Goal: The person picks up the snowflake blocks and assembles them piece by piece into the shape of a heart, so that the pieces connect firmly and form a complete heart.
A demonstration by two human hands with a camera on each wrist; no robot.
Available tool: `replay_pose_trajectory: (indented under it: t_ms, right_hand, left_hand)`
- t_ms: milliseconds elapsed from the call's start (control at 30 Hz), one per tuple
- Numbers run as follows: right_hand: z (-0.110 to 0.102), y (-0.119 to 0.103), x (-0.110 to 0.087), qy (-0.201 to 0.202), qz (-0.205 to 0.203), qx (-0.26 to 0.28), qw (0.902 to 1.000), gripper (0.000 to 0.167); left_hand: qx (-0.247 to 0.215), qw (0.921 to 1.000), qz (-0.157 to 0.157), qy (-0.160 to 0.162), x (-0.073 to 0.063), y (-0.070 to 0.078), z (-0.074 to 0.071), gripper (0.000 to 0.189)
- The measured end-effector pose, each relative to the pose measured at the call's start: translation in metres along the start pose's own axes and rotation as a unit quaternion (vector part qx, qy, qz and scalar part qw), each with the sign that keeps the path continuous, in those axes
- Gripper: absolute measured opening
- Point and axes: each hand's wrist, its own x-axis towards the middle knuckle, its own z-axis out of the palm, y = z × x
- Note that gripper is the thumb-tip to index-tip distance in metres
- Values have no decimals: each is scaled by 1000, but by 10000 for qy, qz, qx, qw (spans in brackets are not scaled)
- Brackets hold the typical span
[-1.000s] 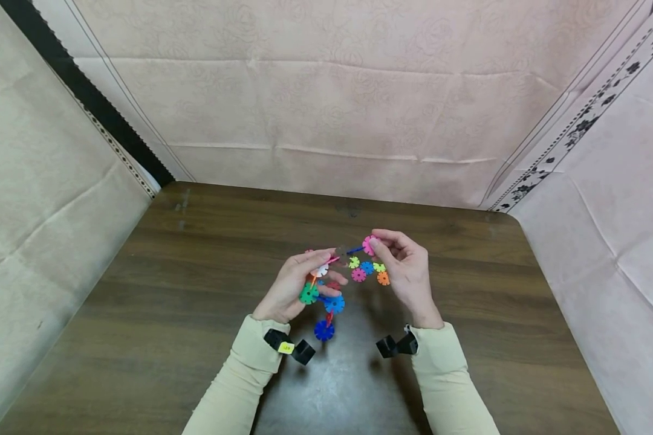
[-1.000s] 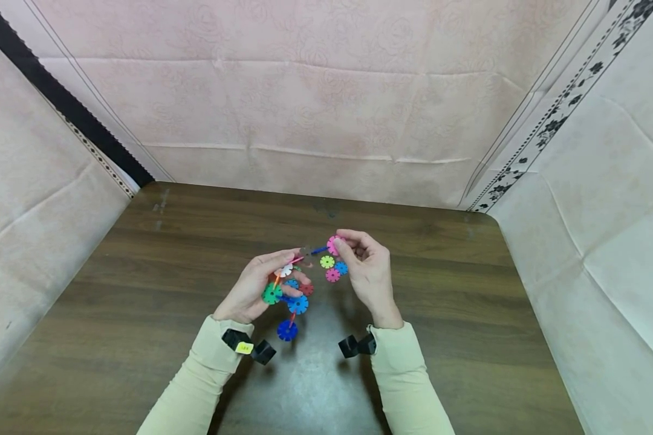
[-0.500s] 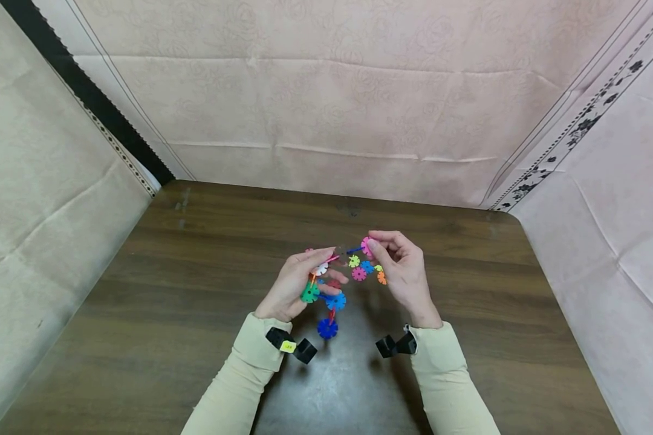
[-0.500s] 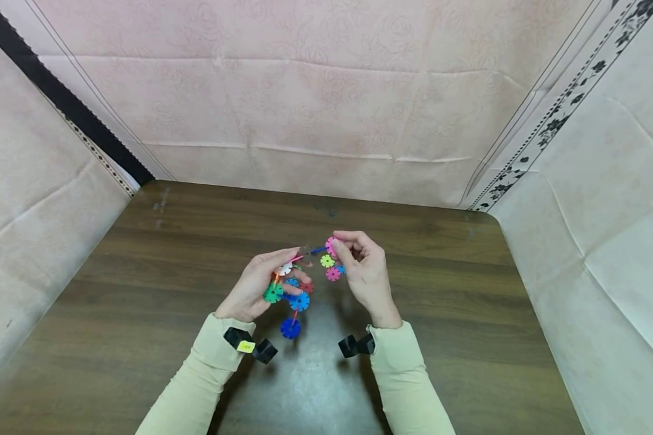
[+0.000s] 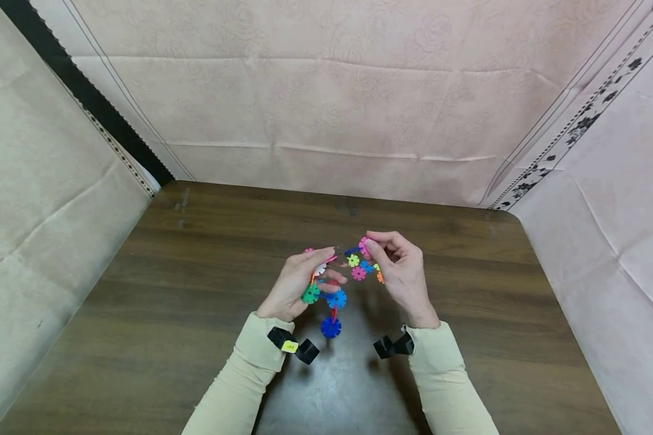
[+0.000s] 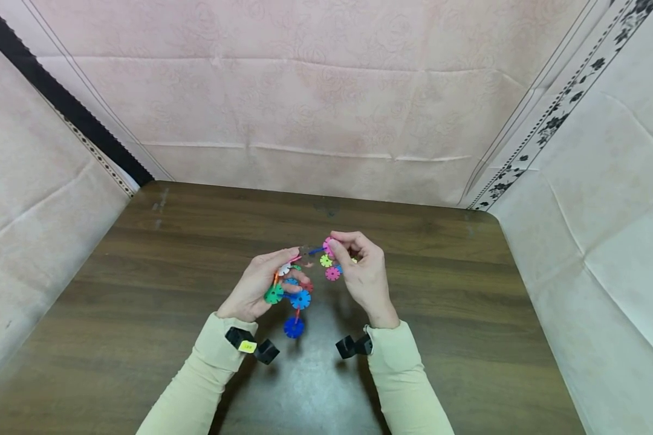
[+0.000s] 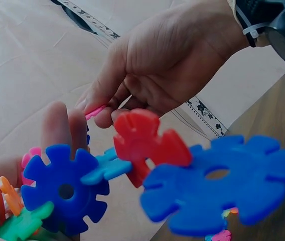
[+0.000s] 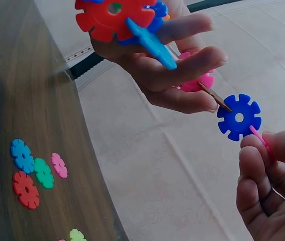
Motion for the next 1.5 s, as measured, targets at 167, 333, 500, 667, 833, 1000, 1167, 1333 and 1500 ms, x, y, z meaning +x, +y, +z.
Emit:
replay_pose_trajectory:
  t_ms: [167,333,500,667,833,1000,1167,1333,1500]
  right_hand:
    - [1,0,-1,84,-77,-79,9999,21]
    - [3,-2,-2,171,-75,-143,9997,21]
    - [6,-3,-3,247,-51,-212,9995,21]
    - [7,-3,-4,239,-16,-245,9994,21]
    - [3,-1,-2,61,-66,-137,9999,26]
    - [-2,23,-2,-353,34,-197,9992,36]
    - [-7,41,-9,-1408,641,-458,9869,38]
    - [-6,44,-19,-2586,1160,-487,9578,43]
    - [-2,38,-22,-2311,1150,-754,9632,39]
  left_hand:
    - [-121,9999,69,-71,0,0,2,38]
    - [-173,9997,141,-52,0,0,3,36]
    - [-121,9998,148,60,1,-1,4,37]
    - [-41,9997,234,-4,0,0,5,41]
    - [28,9990,375,-225,-1,0,6,41]
    - [-179,9979,536,-325,0,2,7,38]
    - [-587,9928,1048,-10,2,7,3,40]
    - [-738,9833,1625,356,1,11,0,40]
    - [-806,9804,1746,423,0,12,1,41]
